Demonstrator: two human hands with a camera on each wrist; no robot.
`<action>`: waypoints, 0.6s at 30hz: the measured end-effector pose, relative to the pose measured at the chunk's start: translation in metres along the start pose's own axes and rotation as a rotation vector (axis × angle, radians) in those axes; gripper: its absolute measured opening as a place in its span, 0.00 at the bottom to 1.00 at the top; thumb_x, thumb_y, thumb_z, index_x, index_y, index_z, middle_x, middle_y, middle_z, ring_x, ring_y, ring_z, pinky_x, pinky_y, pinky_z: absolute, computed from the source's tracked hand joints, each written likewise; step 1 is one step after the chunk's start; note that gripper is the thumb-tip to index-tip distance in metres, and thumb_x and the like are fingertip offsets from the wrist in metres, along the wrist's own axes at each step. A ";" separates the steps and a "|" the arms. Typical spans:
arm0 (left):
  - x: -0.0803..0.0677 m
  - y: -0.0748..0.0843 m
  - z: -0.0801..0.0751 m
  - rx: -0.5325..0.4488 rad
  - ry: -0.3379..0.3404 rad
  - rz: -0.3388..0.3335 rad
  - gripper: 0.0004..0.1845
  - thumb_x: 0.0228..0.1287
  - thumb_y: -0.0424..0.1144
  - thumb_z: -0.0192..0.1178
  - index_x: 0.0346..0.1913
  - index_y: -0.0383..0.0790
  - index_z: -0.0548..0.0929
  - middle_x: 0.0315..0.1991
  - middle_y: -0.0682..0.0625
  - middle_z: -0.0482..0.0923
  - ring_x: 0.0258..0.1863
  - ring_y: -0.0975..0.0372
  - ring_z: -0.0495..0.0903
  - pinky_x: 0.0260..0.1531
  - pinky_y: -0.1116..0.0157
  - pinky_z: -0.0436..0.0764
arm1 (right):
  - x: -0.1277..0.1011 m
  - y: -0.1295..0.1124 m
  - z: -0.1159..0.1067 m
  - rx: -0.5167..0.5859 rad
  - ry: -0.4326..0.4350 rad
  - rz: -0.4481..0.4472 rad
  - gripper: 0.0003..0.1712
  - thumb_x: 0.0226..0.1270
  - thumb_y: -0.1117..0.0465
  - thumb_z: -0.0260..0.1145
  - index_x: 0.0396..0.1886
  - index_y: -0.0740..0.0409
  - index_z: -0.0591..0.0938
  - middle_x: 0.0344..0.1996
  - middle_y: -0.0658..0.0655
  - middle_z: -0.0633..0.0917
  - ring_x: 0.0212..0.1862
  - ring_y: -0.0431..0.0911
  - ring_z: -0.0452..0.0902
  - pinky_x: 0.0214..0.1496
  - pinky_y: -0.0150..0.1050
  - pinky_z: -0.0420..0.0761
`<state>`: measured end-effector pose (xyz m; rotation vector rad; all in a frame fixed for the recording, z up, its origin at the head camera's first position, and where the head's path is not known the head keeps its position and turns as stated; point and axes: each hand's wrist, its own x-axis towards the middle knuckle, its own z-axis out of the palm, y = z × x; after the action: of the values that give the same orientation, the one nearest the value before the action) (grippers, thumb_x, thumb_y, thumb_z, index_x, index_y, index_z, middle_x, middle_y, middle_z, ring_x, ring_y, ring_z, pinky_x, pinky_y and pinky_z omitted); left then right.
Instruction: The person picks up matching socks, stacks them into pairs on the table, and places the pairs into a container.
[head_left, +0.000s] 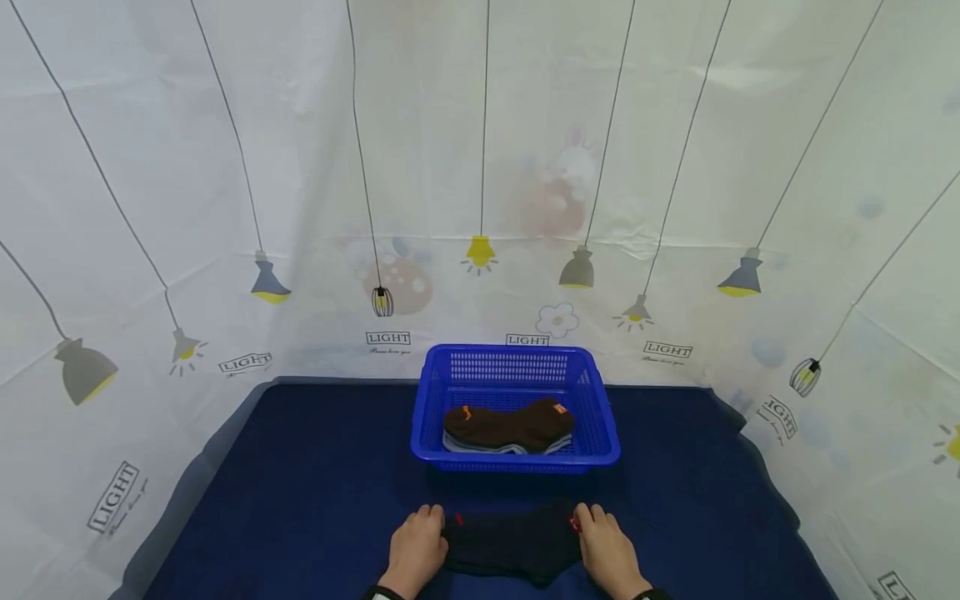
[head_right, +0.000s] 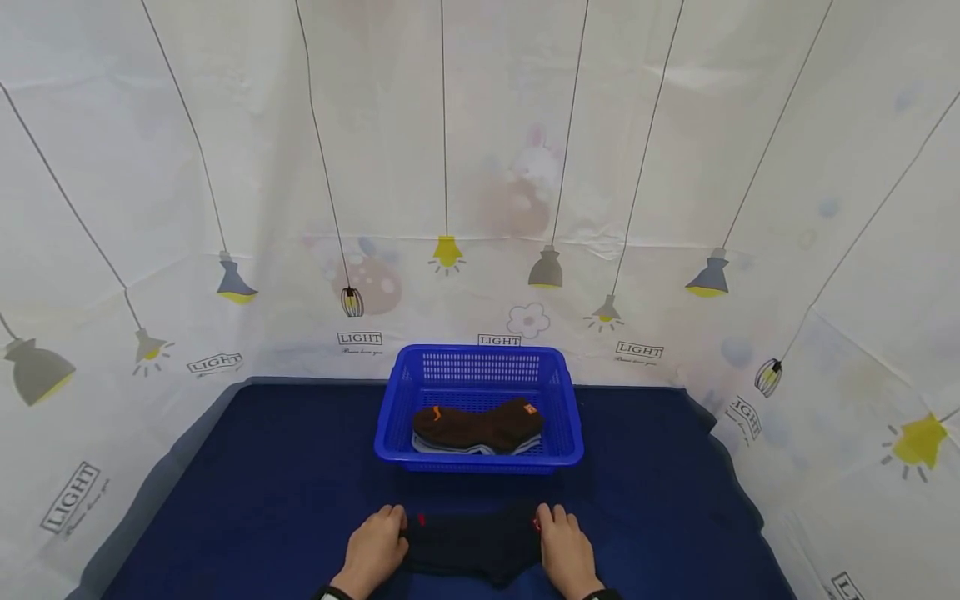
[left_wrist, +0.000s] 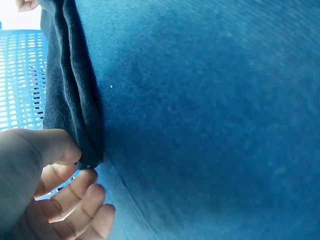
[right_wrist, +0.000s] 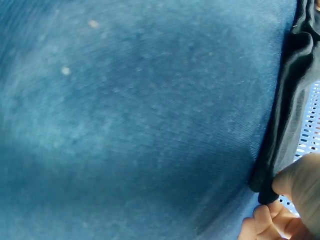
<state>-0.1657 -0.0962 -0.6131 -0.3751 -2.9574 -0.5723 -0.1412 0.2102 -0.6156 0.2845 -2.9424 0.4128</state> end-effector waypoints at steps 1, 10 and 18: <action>0.000 0.000 0.000 0.004 -0.001 0.000 0.12 0.48 0.28 0.70 0.29 0.42 0.76 0.26 0.51 0.71 0.24 0.56 0.75 0.22 0.56 0.76 | 0.000 0.000 0.000 0.000 -0.003 0.002 0.14 0.61 0.72 0.71 0.43 0.60 0.77 0.29 0.55 0.74 0.28 0.49 0.71 0.25 0.44 0.75; -0.002 0.001 -0.001 0.004 -0.041 -0.029 0.09 0.51 0.29 0.71 0.30 0.40 0.80 0.28 0.50 0.74 0.27 0.54 0.78 0.26 0.54 0.79 | -0.003 0.001 0.001 0.020 -0.016 0.021 0.17 0.61 0.70 0.72 0.46 0.61 0.76 0.31 0.57 0.76 0.30 0.52 0.74 0.26 0.47 0.77; -0.005 0.003 -0.004 0.010 -0.013 0.003 0.09 0.51 0.31 0.71 0.31 0.40 0.80 0.28 0.49 0.73 0.26 0.53 0.78 0.25 0.53 0.78 | -0.002 -0.001 0.002 -0.007 0.029 0.005 0.17 0.59 0.70 0.74 0.44 0.60 0.77 0.30 0.55 0.74 0.29 0.50 0.73 0.25 0.45 0.75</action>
<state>-0.1602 -0.0964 -0.6088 -0.3836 -2.9702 -0.5563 -0.1395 0.2088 -0.6176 0.2680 -2.9163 0.4038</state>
